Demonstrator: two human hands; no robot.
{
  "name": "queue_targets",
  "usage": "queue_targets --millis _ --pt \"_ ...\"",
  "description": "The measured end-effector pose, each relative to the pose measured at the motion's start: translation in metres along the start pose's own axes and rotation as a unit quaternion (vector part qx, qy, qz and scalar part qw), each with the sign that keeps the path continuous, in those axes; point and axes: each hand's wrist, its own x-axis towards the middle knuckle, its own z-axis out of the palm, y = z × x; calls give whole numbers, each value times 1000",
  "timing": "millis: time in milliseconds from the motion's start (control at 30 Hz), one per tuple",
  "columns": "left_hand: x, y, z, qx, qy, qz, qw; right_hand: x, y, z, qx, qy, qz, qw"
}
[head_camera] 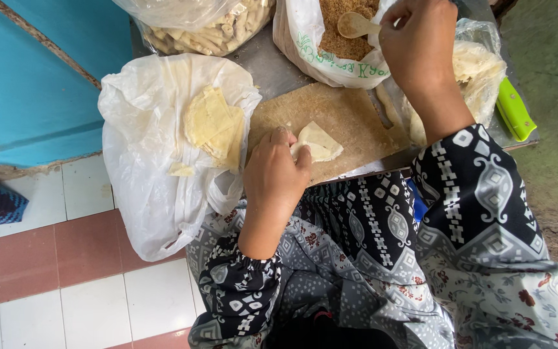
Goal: The person cuts thin pastry sheets on a cutting board with a knife, spoons a brown sugar filling onto a cut piece, and folds the wrapper over the filling into a small filled pastry, repeating the cycle and setting finished pieces aside.
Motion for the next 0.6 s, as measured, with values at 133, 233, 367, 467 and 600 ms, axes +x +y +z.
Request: queue_targets --millis 133,233,367,467,600 --pt "2 -3 1 -10 16 29 999 6 8 21 -61 38 -54 996" --pt "1 -4 0 -43 13 18 999 11 7 30 -6 11 6 1000" --pt "1 -9 -5 -68 6 12 998 13 3 21 250 -7 115 961" --pt "0 -10 -6 -90 16 16 996 10 4 3 294 6 150 944" --pt "-2 -14 -7 -106 24 19 994 -2 6 -12 346 0 132 929"
